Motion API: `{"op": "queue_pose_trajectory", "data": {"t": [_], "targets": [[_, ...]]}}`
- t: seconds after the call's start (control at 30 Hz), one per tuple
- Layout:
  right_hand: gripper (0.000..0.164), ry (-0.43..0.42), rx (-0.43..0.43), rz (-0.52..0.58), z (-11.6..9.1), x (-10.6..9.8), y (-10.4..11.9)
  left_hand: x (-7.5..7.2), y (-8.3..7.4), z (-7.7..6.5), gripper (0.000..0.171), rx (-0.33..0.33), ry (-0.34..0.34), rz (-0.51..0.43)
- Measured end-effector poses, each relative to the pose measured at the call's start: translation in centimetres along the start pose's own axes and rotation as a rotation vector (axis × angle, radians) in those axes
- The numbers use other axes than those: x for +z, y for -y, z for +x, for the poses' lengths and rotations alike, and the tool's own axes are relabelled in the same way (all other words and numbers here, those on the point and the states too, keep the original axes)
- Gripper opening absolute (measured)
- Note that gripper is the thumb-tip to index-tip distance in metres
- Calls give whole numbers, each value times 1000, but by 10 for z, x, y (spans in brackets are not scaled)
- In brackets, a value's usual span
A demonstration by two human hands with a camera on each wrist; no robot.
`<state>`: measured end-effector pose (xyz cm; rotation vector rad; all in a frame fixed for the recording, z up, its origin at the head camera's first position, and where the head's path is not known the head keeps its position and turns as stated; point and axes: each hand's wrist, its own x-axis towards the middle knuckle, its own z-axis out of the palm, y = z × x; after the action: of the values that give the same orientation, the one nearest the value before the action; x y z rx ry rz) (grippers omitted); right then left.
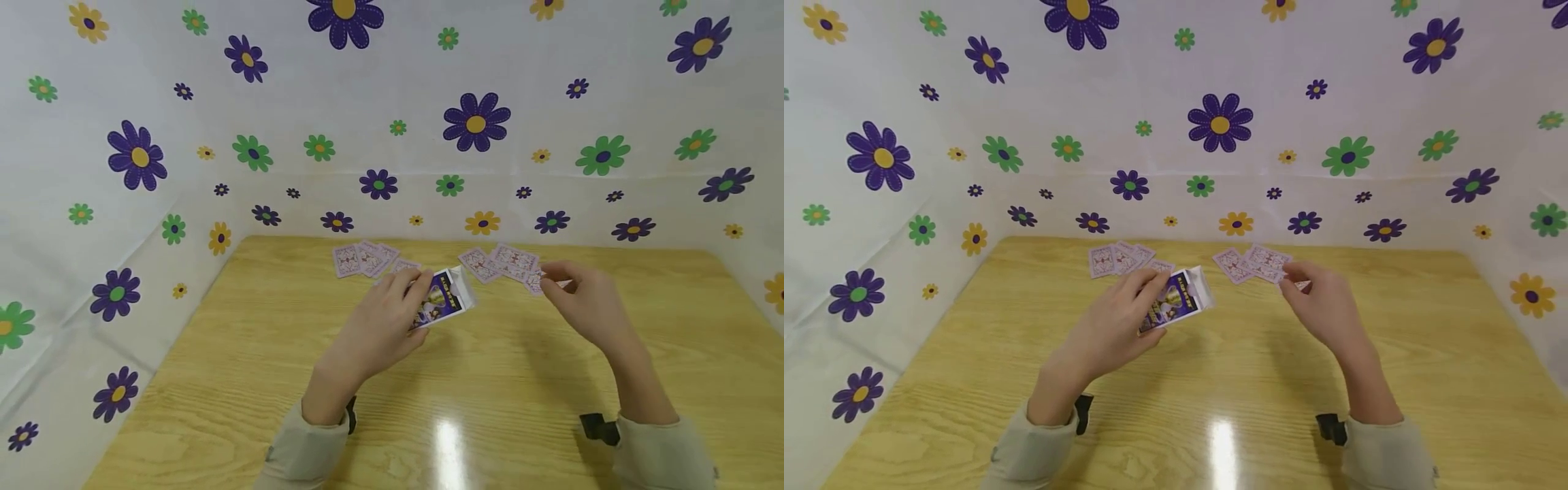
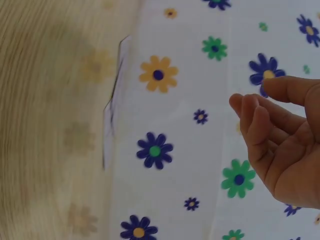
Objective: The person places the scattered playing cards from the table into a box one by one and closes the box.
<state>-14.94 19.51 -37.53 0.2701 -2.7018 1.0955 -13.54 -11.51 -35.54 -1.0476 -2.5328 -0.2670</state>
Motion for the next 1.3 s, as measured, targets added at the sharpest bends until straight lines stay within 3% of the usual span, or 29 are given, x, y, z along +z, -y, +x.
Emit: {"op": "queue_pose_trajectory", "data": {"t": [0.23,0.4,0.57,0.77,1.0,1.3], "targets": [[52,302,176,-211,44,2,-48,1,3,0,67,-20,35,-12],[63,396,297,-275,63,10,-68,1,3,0,67,-38,71,-23],[62,408,424,-236,70,16,-87,3,2,-2,68,-44,88,-27],[82,386,416,-216,67,15,-102,3,0,-3,69,-55,75,-28],[78,362,472,-110,64,7,-108,0,2,-3,68,-57,71,-19],[73,272,536,-1,56,4,-110,-2,4,-4,67,-54,74,-9]]}}
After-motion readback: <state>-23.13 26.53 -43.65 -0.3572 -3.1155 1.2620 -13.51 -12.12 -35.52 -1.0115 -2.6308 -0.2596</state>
